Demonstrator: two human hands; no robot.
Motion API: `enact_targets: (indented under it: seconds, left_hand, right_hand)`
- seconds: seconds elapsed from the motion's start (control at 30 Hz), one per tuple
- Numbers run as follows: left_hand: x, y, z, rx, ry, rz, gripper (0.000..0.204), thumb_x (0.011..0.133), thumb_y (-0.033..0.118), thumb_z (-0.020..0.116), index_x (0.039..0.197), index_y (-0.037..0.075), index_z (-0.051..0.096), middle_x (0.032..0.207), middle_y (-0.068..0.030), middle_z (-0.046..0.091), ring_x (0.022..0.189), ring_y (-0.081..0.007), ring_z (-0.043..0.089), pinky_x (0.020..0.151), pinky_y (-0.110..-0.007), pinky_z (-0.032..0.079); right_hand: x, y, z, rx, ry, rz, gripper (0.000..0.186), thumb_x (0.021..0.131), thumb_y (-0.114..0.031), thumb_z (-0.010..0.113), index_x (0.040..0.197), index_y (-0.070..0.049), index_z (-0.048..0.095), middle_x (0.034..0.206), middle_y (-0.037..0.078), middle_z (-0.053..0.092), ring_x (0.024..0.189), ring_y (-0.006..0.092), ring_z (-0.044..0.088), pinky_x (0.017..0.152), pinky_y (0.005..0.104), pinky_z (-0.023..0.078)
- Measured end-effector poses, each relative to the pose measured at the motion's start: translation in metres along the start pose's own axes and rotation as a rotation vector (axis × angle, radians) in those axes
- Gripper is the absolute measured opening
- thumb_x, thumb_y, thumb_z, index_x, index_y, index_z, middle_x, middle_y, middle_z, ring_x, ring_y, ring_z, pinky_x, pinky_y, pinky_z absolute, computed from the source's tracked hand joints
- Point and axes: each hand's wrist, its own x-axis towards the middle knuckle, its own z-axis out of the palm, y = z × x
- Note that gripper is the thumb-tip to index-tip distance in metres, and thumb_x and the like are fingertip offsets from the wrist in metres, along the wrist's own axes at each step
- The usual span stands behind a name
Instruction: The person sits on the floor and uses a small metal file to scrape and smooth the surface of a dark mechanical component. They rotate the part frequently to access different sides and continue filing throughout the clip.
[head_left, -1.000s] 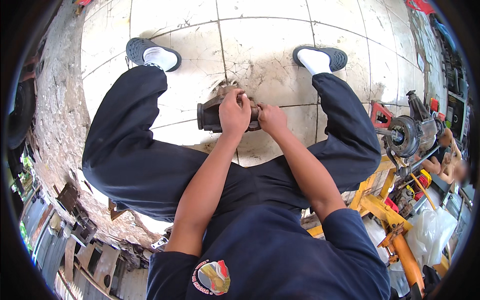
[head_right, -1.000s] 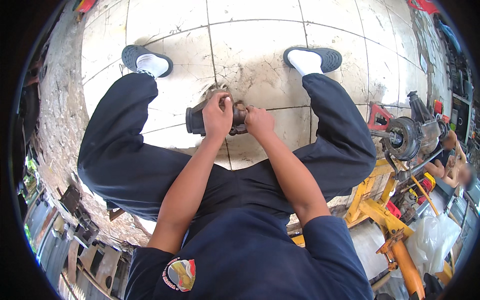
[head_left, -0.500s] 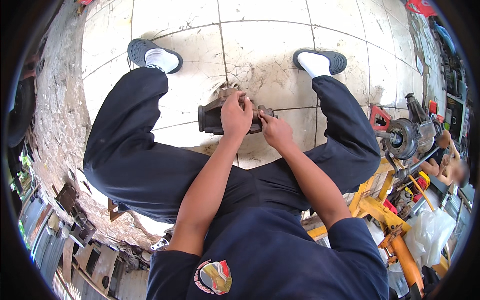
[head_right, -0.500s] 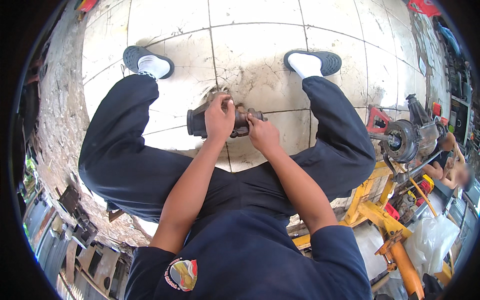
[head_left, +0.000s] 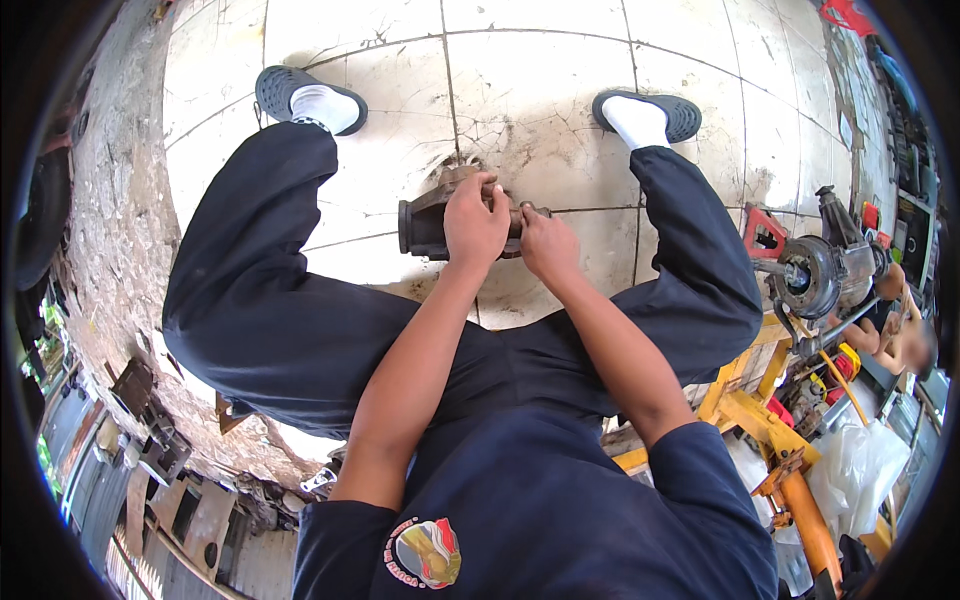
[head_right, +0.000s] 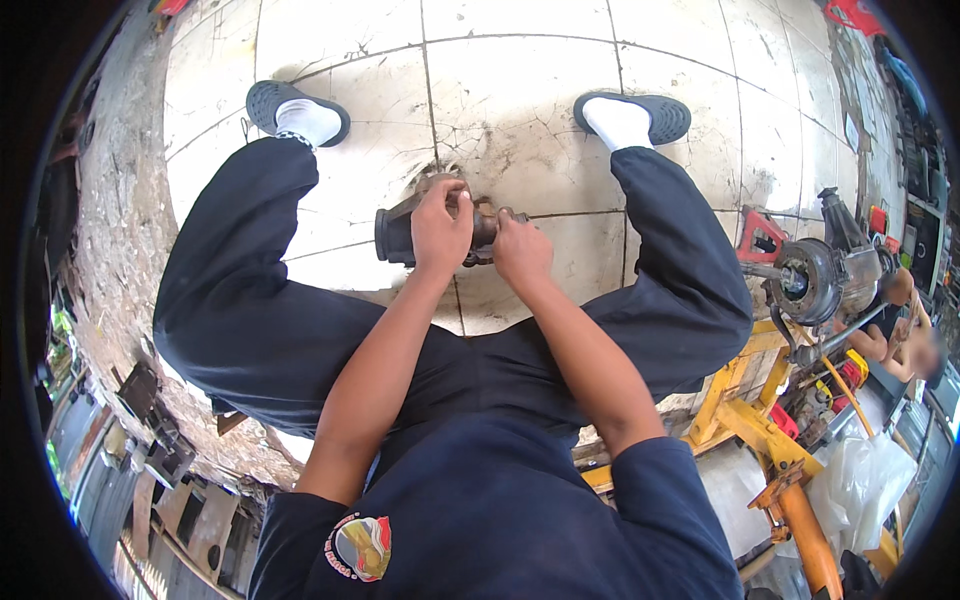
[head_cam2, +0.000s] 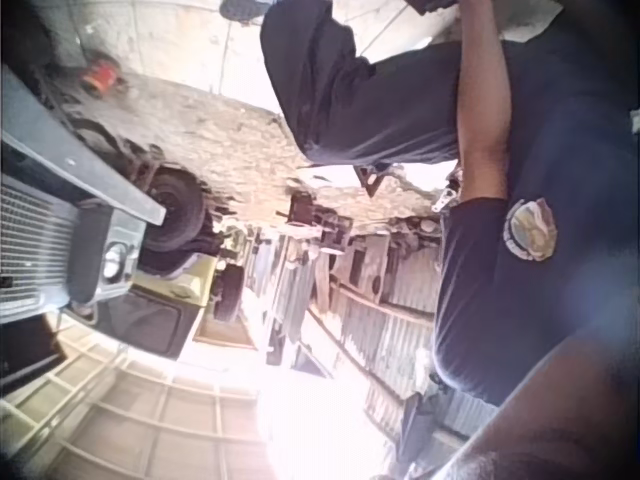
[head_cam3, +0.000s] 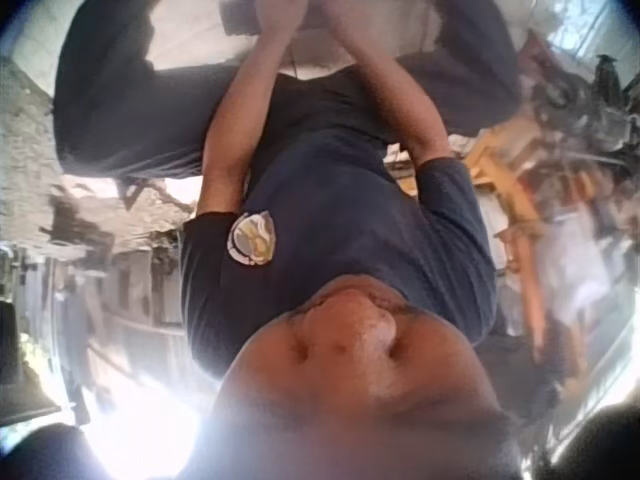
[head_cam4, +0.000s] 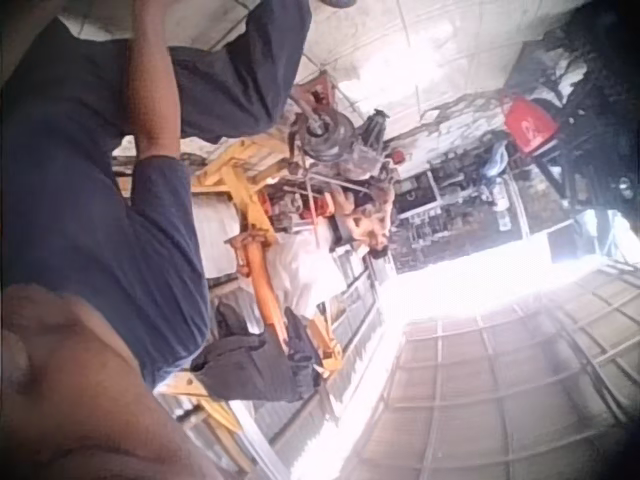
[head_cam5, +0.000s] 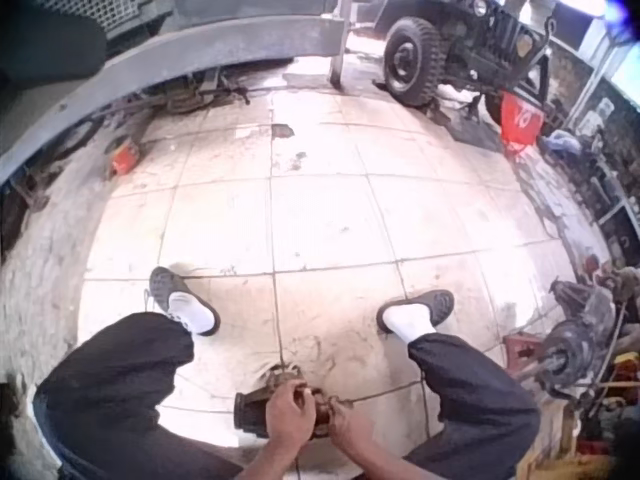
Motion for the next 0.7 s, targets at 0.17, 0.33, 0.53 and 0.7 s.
enact_targets:
  seconds: [0.17, 0.33, 0.53, 0.7]
  left_hand:
    - [-0.001, -0.006, 0.001, 0.026, 0.036, 0.046, 0.018, 0.094, 0.014, 0.066, 0.107, 0.000, 0.069, 0.094, -0.0166, 0.072, 0.086, -0.0331, 0.072, 0.081, -0.043, 0.056]
    - [-0.001, -0.005, 0.000, 0.018, 0.024, 0.033, 0.018, 0.095, 0.013, 0.065, 0.106, 0.000, 0.069, 0.095, -0.0175, 0.072, 0.087, -0.0338, 0.072, 0.082, -0.043, 0.056]
    - [-0.003, -0.001, 0.001, 0.026, 0.036, 0.045, 0.017, 0.095, 0.010, 0.063, 0.106, 0.000, 0.069, 0.095, -0.0186, 0.073, 0.089, -0.0352, 0.072, 0.082, -0.043, 0.056]
    - [-0.004, -0.002, 0.001, 0.013, 0.036, 0.035, 0.016, 0.096, 0.009, 0.061, 0.105, -0.001, 0.069, 0.096, -0.0196, 0.073, 0.090, -0.0367, 0.072, 0.083, -0.044, 0.056]
  right_hand:
    - [0.000, 0.008, -0.017, 0.095, 0.057, -0.091, 0.028, 0.101, -0.021, 0.049, 0.115, -0.018, 0.073, 0.091, 0.021, 0.075, 0.086, 0.0422, 0.074, 0.073, 0.0524, 0.059]
    - [0.000, 0.003, -0.021, -0.002, -0.092, -0.071, 0.027, 0.101, -0.021, 0.050, 0.114, -0.018, 0.074, 0.094, 0.018, 0.076, 0.088, 0.0415, 0.074, 0.076, 0.0516, 0.060]
    - [0.013, 0.015, -0.013, 0.051, -0.057, -0.061, 0.030, 0.103, -0.024, 0.050, 0.120, -0.019, 0.074, 0.096, 0.018, 0.076, 0.089, 0.0422, 0.073, 0.081, 0.0526, 0.059]
    - [0.006, 0.018, -0.020, 0.080, -0.112, -0.052, 0.032, 0.103, -0.027, 0.051, 0.124, -0.020, 0.074, 0.100, 0.019, 0.076, 0.092, 0.0421, 0.073, 0.082, 0.0531, 0.059]
